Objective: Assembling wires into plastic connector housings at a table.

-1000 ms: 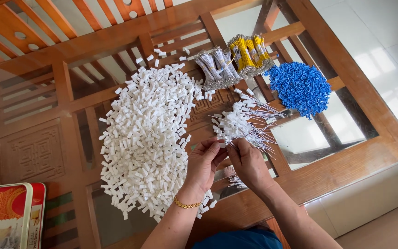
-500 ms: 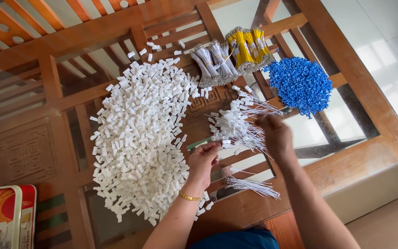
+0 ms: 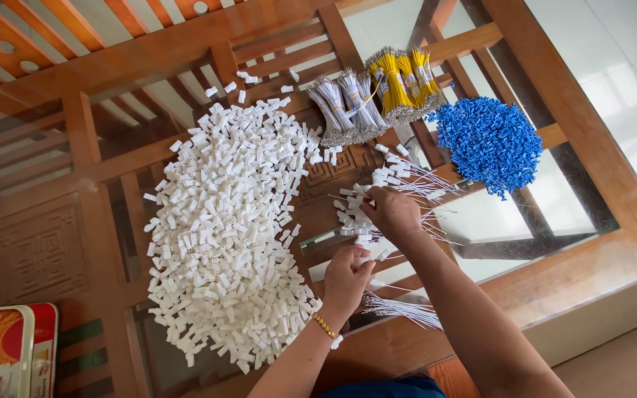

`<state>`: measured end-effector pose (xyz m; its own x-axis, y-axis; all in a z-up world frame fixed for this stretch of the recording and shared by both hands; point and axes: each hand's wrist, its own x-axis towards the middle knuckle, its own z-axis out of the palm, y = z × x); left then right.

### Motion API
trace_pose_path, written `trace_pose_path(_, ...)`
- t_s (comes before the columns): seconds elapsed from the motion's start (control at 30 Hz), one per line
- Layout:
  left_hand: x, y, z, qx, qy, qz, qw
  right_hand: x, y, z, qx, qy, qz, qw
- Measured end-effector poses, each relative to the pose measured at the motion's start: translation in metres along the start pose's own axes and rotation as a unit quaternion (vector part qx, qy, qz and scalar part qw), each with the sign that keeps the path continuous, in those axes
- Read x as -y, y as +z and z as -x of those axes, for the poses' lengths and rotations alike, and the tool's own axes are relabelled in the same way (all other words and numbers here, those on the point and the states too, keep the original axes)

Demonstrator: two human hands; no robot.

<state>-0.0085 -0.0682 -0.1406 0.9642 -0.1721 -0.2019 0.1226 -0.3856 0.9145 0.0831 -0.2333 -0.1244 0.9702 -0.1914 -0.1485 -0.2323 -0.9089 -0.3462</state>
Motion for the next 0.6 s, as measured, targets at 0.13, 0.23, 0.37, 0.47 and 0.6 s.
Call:
trace_pose_path(0.13,0.012,-0.007,0.007,0.019,0.106,-0.143,0.984,-0.017,0.017,-0.007,-0.016,0.013,0.019,1.0)
trace_pose_path(0.23,0.019,-0.006,0.011,0.101,0.218,-0.25,0.938,-0.014,0.015,-0.003,-0.001,0.022,0.006,1.0)
trace_pose_path(0.37,0.021,0.007,0.005,0.151,0.231,-0.355,0.893,0.004,0.001,0.001,0.024,0.03,0.013,0.999)
trace_pose_path(0.47,0.017,0.012,-0.001,0.159,0.214,-0.373,0.889,0.018,-0.005,0.0,0.016,0.017,0.046,0.999)
trace_pose_path(0.6,0.035,0.019,-0.007,0.099,0.227,-0.384,0.889,0.01,0.023,-0.014,-0.024,-0.017,0.072,0.997)
